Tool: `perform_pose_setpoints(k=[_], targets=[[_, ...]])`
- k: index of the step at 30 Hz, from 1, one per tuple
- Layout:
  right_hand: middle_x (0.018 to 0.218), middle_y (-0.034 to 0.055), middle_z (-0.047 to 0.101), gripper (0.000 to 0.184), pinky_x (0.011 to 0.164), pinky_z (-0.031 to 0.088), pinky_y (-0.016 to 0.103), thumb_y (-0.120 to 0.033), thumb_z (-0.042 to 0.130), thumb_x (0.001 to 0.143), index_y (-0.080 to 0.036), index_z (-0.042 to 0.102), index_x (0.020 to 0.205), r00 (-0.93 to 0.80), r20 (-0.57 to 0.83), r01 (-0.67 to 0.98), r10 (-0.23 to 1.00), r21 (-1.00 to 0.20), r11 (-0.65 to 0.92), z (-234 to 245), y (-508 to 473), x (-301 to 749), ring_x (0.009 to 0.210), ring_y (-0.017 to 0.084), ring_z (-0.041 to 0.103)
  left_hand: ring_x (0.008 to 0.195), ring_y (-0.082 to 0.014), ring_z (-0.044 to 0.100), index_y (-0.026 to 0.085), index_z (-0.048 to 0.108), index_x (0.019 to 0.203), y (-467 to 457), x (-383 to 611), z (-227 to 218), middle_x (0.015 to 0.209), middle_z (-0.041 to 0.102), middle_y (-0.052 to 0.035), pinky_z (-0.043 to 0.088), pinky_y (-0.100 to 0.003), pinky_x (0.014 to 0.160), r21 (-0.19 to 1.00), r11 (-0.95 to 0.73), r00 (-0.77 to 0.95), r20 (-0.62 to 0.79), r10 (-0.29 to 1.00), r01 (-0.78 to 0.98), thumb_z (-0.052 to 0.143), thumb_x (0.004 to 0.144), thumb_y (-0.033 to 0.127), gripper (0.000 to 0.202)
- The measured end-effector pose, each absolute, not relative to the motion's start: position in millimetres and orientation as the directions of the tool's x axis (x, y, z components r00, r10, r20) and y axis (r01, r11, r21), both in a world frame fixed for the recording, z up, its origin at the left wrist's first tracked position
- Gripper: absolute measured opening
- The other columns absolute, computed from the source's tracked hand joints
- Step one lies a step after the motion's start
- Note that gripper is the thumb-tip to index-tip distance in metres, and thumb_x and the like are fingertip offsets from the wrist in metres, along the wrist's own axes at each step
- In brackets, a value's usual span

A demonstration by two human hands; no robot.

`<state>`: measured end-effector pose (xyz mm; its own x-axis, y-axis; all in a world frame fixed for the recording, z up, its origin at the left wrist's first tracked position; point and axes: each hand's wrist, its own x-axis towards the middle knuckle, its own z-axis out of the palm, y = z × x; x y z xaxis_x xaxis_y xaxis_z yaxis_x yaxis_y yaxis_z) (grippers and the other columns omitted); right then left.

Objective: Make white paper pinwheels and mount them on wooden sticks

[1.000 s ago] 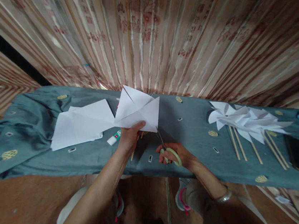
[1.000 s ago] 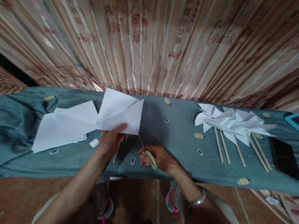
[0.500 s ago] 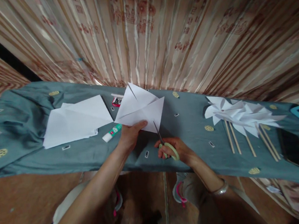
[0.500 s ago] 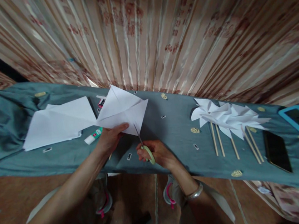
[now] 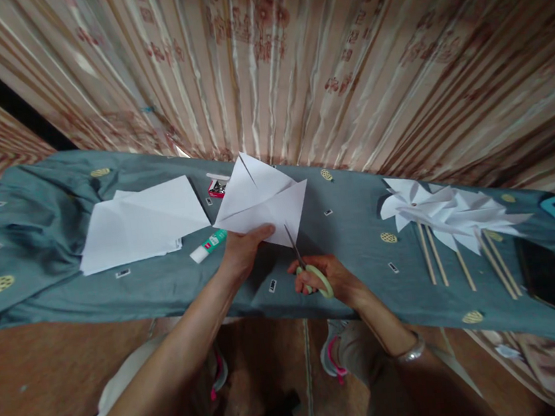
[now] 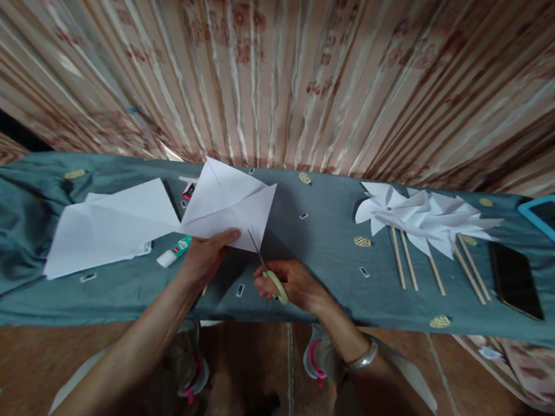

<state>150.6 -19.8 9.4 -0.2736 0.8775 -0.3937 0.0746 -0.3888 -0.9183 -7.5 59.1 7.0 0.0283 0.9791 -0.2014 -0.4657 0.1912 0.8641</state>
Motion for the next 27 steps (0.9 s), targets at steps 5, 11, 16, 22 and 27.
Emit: perform_pose_setpoints(k=[5, 11, 16, 22, 27], targets=[[0.059, -0.0011, 0.061, 0.048, 0.052, 0.041, 0.024, -0.059, 0.073, 0.062, -0.016, 0.065, 0.082, -0.264, -0.383, 0.081, 0.885, -0.923, -0.375, 6.5, -20.3, 151.4, 0.052, 0.010, 0.052, 0.075, -0.0219, 0.067, 0.019, 0.068, 0.097, 59.2, -7.0, 7.6, 0.073, 0.071, -0.0015, 0.052, -0.034, 0.072, 0.860, 0.185, 0.032, -0.193, 0.981, -0.476, 0.080, 0.051, 0.018, 0.047], [0.057, -0.0021, 0.059, 0.046, 0.052, 0.041, 0.024, -0.057, 0.074, 0.061, -0.016, 0.065, 0.080, -0.255, -0.379, 0.067, 0.890, -0.925, -0.374, 6.1, -20.7, 150.1, 0.050, 0.010, 0.050, 0.073, -0.0212, 0.066, 0.018, 0.069, 0.091, 58.8, -7.8, 7.1, 0.072, 0.071, -0.0014, 0.053, -0.035, 0.072, 0.858, 0.196, 0.038, -0.202, 0.979, -0.475, 0.080, 0.051, 0.018, 0.042], [0.056, -0.0026, 0.059, 0.047, 0.050, 0.042, 0.024, -0.057, 0.077, 0.058, -0.016, 0.065, 0.078, -0.249, -0.390, 0.060, 0.887, -0.920, -0.388, 7.4, -20.3, 149.5, 0.049, 0.009, 0.050, 0.072, -0.0206, 0.066, 0.021, 0.070, 0.081, 59.5, -8.8, 3.6, 0.077, 0.072, -0.0013, 0.053, -0.035, 0.073, 0.875, 0.160, 0.053, -0.153, 0.987, -0.457, 0.079, 0.054, 0.019, 0.029], [0.056, -0.0029, 0.059, 0.047, 0.050, 0.043, 0.024, -0.057, 0.077, 0.056, -0.017, 0.066, 0.078, -0.242, -0.393, 0.069, 0.887, -0.919, -0.388, 9.4, -19.5, 149.0, 0.049, 0.009, 0.051, 0.069, -0.0197, 0.065, 0.022, 0.070, 0.073, 58.1, -7.9, 7.1, 0.077, 0.072, -0.0009, 0.052, -0.034, 0.070, 0.872, 0.175, 0.063, -0.164, 0.984, -0.458, 0.080, 0.052, 0.018, 0.024], [0.057, -0.0027, 0.059, 0.046, 0.051, 0.043, 0.024, -0.056, 0.076, 0.059, -0.016, 0.066, 0.079, -0.248, -0.363, 0.076, 0.898, -0.931, -0.356, 8.9, -18.9, 147.3, 0.050, 0.010, 0.052, 0.064, -0.0192, 0.062, 0.021, 0.069, 0.069, 55.4, -9.7, 10.4, 0.072, 0.071, -0.0014, 0.050, -0.031, 0.063, 0.891, 0.207, 0.064, -0.199, 0.978, -0.405, 0.079, 0.050, 0.019, 0.022]])
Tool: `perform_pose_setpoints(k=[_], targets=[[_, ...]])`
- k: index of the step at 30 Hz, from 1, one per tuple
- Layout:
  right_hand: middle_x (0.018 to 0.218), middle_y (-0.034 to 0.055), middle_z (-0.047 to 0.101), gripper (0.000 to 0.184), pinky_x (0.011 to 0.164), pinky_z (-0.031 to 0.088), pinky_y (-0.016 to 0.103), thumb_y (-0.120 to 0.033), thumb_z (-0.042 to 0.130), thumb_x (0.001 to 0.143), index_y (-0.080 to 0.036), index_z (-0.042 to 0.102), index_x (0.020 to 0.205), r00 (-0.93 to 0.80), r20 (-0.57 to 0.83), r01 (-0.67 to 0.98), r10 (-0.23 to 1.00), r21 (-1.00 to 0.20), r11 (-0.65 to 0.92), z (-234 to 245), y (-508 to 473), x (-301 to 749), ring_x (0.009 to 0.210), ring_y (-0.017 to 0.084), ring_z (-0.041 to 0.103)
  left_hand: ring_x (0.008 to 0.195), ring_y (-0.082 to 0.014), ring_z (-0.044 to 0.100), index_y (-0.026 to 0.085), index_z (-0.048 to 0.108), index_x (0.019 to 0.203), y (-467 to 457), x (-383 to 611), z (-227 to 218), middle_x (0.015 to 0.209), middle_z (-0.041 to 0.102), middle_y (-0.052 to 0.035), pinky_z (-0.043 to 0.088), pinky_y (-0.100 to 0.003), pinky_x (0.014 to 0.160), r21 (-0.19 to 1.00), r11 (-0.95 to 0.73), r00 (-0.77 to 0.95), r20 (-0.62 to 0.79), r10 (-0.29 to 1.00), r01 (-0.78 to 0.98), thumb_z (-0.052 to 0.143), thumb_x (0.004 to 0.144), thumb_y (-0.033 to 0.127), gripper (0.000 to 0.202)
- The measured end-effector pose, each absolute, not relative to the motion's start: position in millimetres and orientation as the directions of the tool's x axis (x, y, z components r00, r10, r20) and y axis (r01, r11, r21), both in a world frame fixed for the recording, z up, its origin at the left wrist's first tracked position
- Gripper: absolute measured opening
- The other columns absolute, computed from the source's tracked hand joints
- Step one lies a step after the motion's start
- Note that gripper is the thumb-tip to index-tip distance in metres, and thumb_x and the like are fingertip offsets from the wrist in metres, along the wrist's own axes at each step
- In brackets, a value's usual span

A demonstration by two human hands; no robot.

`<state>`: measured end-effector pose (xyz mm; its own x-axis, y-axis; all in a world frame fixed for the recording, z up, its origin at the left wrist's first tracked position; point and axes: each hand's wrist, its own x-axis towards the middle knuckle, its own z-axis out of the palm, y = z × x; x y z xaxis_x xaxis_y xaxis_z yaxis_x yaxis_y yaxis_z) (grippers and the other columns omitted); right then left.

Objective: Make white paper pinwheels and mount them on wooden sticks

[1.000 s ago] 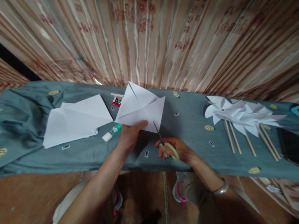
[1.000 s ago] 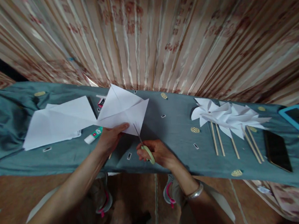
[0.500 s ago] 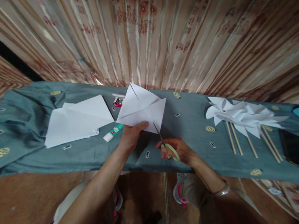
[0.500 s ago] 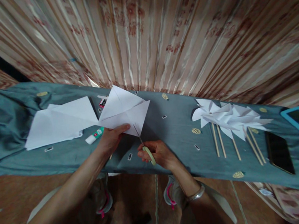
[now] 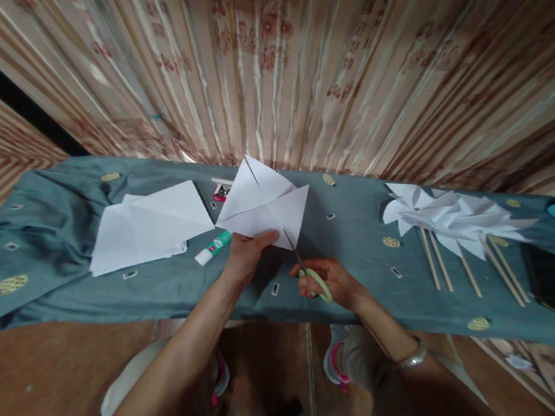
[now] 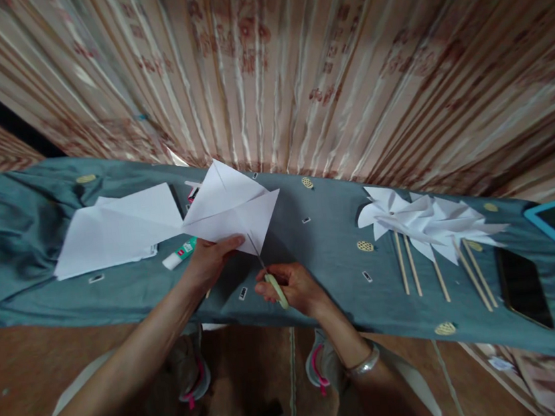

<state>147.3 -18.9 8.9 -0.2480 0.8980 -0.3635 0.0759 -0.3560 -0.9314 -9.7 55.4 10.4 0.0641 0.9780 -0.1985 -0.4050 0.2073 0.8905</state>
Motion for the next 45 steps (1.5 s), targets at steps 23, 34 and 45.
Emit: perform_pose_setpoints(k=[23, 34, 45], targets=[[0.054, -0.0035, 0.057, 0.045, 0.049, 0.042, 0.023, -0.051, 0.081, 0.055, -0.016, 0.070, 0.080, -0.232, -0.383, 0.023, 0.894, -0.921, -0.388, 7.8, -19.4, 142.6, 0.048, 0.008, 0.050, 0.059, -0.0164, 0.057, 0.021, 0.068, 0.069, 54.0, -16.2, 10.3, 0.069, 0.067, -0.0001, 0.046, -0.029, 0.059, 0.897, 0.189, 0.089, -0.168, 0.982, -0.398, 0.077, 0.054, 0.019, 0.017], [0.049, -0.0049, 0.057, 0.044, 0.046, 0.039, 0.021, -0.048, 0.085, 0.048, -0.016, 0.069, 0.074, -0.193, -0.423, -0.021, 0.885, -0.900, -0.435, 8.7, -18.6, 139.2, 0.045, 0.007, 0.048, 0.059, -0.0165, 0.058, 0.019, 0.066, 0.069, 54.6, -17.0, 10.7, 0.069, 0.067, 0.0002, 0.046, -0.028, 0.057, 0.894, 0.220, 0.073, -0.208, 0.975, -0.390, 0.076, 0.052, 0.019, 0.020], [0.052, -0.0045, 0.056, 0.040, 0.047, 0.041, 0.022, -0.045, 0.082, 0.056, -0.016, 0.071, 0.081, -0.225, -0.374, -0.005, 0.900, -0.923, -0.384, 2.1, -18.8, 141.6, 0.047, 0.008, 0.050, 0.062, -0.0163, 0.059, 0.018, 0.065, 0.073, 54.1, -18.0, 11.5, 0.073, 0.066, -0.0002, 0.047, -0.028, 0.059, 0.892, 0.228, 0.086, -0.211, 0.974, -0.391, 0.076, 0.052, 0.019, 0.024]])
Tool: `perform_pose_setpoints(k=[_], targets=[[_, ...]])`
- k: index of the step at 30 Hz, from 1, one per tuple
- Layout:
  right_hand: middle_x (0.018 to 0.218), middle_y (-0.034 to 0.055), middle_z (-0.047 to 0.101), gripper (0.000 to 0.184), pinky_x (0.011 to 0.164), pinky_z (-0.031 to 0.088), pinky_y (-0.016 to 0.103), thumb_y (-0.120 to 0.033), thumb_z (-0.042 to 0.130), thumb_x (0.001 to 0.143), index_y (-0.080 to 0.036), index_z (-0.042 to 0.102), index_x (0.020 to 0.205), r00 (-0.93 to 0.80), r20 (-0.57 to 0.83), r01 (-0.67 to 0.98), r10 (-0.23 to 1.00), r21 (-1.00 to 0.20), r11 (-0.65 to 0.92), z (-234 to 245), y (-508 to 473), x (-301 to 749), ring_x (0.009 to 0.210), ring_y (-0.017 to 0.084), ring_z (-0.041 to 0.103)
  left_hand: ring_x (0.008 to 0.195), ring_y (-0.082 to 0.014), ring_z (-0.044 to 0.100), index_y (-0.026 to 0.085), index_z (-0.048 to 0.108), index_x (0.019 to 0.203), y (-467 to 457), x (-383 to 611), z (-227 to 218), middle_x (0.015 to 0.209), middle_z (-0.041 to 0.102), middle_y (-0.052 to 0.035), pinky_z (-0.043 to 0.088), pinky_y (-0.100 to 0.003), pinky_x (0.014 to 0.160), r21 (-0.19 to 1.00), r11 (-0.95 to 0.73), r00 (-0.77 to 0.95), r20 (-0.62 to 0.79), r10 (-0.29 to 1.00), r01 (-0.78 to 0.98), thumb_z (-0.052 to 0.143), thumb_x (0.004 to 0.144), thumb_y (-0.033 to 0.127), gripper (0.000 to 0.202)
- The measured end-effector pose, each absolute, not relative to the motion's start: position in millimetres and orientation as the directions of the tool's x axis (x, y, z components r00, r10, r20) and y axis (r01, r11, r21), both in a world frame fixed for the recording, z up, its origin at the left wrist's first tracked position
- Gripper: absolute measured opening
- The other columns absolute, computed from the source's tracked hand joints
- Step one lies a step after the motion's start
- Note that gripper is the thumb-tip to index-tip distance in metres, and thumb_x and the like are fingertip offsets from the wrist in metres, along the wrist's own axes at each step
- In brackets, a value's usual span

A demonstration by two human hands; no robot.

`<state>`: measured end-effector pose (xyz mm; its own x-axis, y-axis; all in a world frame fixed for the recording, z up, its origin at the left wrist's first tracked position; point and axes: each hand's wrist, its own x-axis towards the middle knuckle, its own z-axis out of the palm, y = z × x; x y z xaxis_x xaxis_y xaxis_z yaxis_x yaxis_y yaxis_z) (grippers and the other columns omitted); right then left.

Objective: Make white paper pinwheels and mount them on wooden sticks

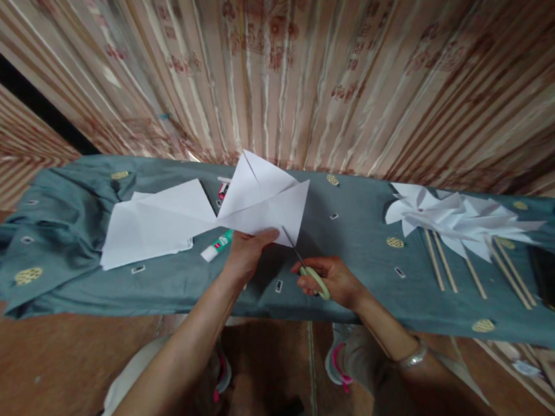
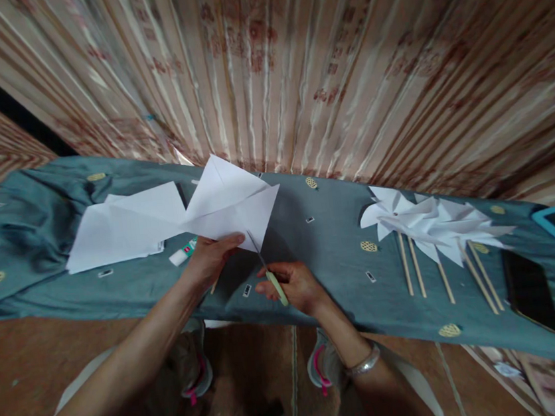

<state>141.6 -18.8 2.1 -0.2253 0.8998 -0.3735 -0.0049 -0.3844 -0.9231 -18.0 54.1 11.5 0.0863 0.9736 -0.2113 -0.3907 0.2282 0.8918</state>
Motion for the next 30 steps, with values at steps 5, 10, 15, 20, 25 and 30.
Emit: perform_pose_setpoints(k=[5, 10, 15, 20, 25, 30], targets=[[0.050, -0.0052, 0.056, 0.042, 0.047, 0.040, 0.021, -0.047, 0.083, 0.052, -0.016, 0.070, 0.078, -0.204, -0.393, -0.005, 0.896, -0.915, -0.403, 4.5, -18.4, 140.3, 0.045, 0.007, 0.048, 0.060, -0.0148, 0.057, 0.018, 0.064, 0.075, 55.0, -18.7, 9.9, 0.071, 0.065, 0.0010, 0.046, -0.027, 0.057, 0.898, 0.220, 0.077, -0.207, 0.975, -0.381, 0.076, 0.052, 0.018, 0.026], [0.049, -0.0053, 0.056, 0.042, 0.047, 0.040, 0.022, -0.045, 0.084, 0.050, -0.016, 0.069, 0.077, -0.190, -0.400, -0.002, 0.897, -0.913, -0.407, 7.0, -18.2, 139.9, 0.045, 0.007, 0.048, 0.060, -0.0148, 0.057, 0.017, 0.064, 0.073, 55.3, -19.2, 8.2, 0.070, 0.065, 0.0003, 0.046, -0.027, 0.057, 0.898, 0.227, 0.091, -0.208, 0.974, -0.377, 0.077, 0.052, 0.020, 0.024], [0.049, -0.0056, 0.057, 0.042, 0.046, 0.038, 0.022, -0.043, 0.085, 0.049, -0.016, 0.068, 0.076, -0.188, -0.410, -0.023, 0.893, -0.907, -0.421, 6.1, -18.4, 139.2, 0.044, 0.007, 0.048, 0.064, -0.0155, 0.059, 0.018, 0.066, 0.079, 54.5, -19.5, 10.1, 0.075, 0.066, -0.0002, 0.048, -0.027, 0.060, 0.891, 0.220, 0.105, -0.193, 0.975, -0.397, 0.076, 0.054, 0.019, 0.027], [0.048, -0.0059, 0.057, 0.043, 0.046, 0.038, 0.022, -0.044, 0.085, 0.048, -0.016, 0.067, 0.076, -0.174, -0.428, -0.024, 0.887, -0.899, -0.438, 7.3, -18.9, 138.2, 0.044, 0.007, 0.048, 0.060, -0.0148, 0.057, 0.018, 0.066, 0.074, 52.9, -17.6, 12.1, 0.070, 0.065, 0.0010, 0.046, -0.027, 0.058, 0.893, 0.239, 0.090, -0.222, 0.971, -0.380, 0.076, 0.052, 0.019, 0.024], [0.049, -0.0051, 0.058, 0.045, 0.046, 0.038, 0.022, -0.046, 0.084, 0.047, -0.016, 0.067, 0.076, -0.159, -0.430, -0.014, 0.889, -0.899, -0.437, 9.0, -18.4, 138.1, 0.045, 0.007, 0.048, 0.062, -0.0150, 0.058, 0.019, 0.067, 0.076, 50.2, -13.3, 11.0, 0.074, 0.068, 0.0005, 0.047, -0.027, 0.062, 0.895, 0.202, 0.075, -0.188, 0.979, -0.398, 0.076, 0.049, 0.015, 0.029], [0.050, -0.0046, 0.058, 0.044, 0.046, 0.038, 0.022, -0.046, 0.084, 0.049, -0.016, 0.067, 0.076, -0.170, -0.416, -0.016, 0.893, -0.905, -0.425, 7.8, -18.2, 139.1, 0.045, 0.007, 0.048, 0.060, -0.0146, 0.056, 0.018, 0.067, 0.076, 49.0, -12.7, 10.9, 0.071, 0.067, 0.0000, 0.046, -0.026, 0.059, 0.913, 0.198, 0.074, -0.184, 0.980, -0.357, 0.075, 0.050, 0.017, 0.028]])
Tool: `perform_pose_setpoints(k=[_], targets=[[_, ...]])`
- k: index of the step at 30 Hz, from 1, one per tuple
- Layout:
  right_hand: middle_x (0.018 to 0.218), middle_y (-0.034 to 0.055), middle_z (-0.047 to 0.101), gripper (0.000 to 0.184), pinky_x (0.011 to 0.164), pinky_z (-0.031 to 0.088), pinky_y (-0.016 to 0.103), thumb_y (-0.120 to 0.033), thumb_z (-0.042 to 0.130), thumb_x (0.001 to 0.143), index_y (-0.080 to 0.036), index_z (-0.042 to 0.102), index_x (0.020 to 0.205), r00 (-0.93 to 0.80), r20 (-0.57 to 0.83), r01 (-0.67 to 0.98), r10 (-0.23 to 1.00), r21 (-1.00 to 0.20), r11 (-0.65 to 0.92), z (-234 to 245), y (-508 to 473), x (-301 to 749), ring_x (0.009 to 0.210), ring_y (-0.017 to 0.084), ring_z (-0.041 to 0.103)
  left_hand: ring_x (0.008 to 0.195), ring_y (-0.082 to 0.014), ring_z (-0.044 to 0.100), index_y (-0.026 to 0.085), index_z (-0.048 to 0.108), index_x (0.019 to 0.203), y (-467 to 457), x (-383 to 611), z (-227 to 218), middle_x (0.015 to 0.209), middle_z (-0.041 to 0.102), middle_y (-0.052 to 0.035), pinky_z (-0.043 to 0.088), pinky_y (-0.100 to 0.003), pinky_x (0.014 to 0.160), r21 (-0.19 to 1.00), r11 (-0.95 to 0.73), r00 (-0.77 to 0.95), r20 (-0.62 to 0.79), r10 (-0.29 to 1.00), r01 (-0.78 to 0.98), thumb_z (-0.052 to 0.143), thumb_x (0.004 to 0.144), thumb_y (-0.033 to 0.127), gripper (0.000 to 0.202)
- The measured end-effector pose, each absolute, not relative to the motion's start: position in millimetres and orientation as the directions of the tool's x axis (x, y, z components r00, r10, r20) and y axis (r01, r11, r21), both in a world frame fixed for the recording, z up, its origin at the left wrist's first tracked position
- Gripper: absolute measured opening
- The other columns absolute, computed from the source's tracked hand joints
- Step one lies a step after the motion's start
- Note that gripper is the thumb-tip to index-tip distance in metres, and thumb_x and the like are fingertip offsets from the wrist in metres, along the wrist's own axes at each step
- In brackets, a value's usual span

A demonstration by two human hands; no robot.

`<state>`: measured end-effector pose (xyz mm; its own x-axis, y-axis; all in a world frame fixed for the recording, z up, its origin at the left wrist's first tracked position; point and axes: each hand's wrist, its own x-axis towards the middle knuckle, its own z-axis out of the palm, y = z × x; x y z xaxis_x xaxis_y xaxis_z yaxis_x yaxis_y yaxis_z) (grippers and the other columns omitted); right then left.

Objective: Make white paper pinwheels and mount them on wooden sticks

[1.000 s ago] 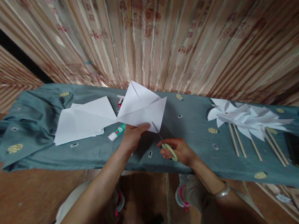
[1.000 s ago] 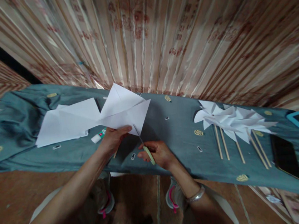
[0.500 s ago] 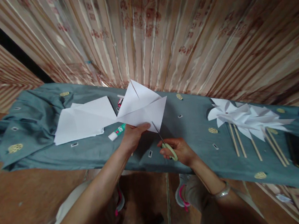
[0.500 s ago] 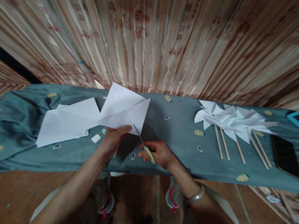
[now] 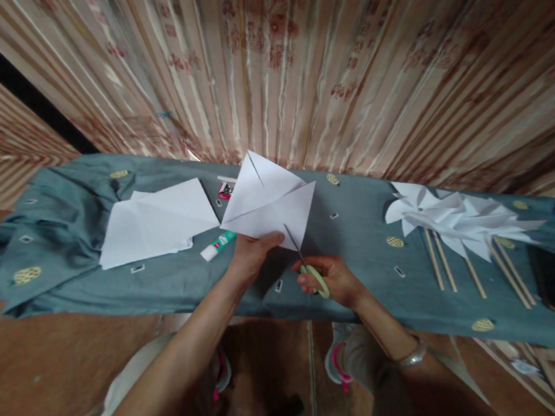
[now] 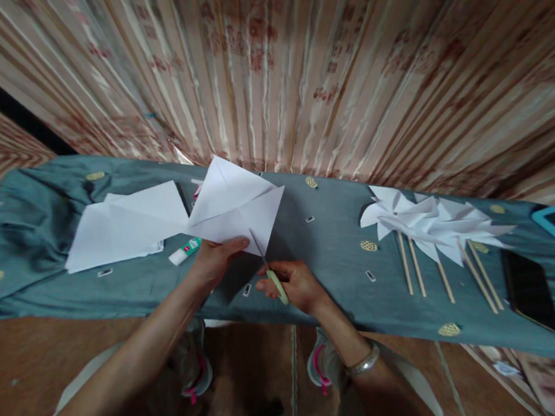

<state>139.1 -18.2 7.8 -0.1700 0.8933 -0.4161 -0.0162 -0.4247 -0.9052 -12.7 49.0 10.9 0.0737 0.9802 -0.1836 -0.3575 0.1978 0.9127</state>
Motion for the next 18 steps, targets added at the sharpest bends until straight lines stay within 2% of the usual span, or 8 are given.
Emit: perform_pose_setpoints(k=[8, 13, 18], targets=[[0.048, -0.0058, 0.057, 0.046, 0.045, 0.037, 0.021, -0.046, 0.085, 0.046, -0.016, 0.067, 0.076, -0.153, -0.431, -0.037, 0.889, -0.897, -0.441, 6.7, -18.4, 138.0, 0.043, 0.006, 0.046, 0.060, -0.0139, 0.056, 0.017, 0.065, 0.072, 49.0, -13.0, 11.6, 0.068, 0.065, 0.0012, 0.046, -0.026, 0.060, 0.908, 0.200, 0.083, -0.183, 0.980, -0.368, 0.076, 0.050, 0.017, 0.025], [0.047, -0.0064, 0.057, 0.044, 0.045, 0.037, 0.022, -0.045, 0.085, 0.046, -0.016, 0.067, 0.074, -0.154, -0.422, -0.036, 0.894, -0.901, -0.432, 9.1, -18.0, 137.5, 0.043, 0.007, 0.047, 0.061, -0.0140, 0.057, 0.019, 0.067, 0.080, 49.1, -13.0, 13.1, 0.072, 0.067, 0.0022, 0.047, -0.026, 0.060, 0.901, 0.204, 0.073, -0.190, 0.979, -0.384, 0.075, 0.049, 0.016, 0.032], [0.047, -0.0058, 0.057, 0.044, 0.045, 0.036, 0.022, -0.044, 0.085, 0.046, -0.016, 0.067, 0.074, -0.146, -0.418, -0.035, 0.897, -0.904, -0.427, 8.5, -18.2, 137.6, 0.043, 0.007, 0.046, 0.064, -0.0155, 0.060, 0.019, 0.067, 0.078, 49.1, -13.4, 13.3, 0.074, 0.068, 0.0010, 0.047, -0.027, 0.062, 0.897, 0.214, 0.083, -0.197, 0.977, -0.387, 0.076, 0.049, 0.017, 0.030]])
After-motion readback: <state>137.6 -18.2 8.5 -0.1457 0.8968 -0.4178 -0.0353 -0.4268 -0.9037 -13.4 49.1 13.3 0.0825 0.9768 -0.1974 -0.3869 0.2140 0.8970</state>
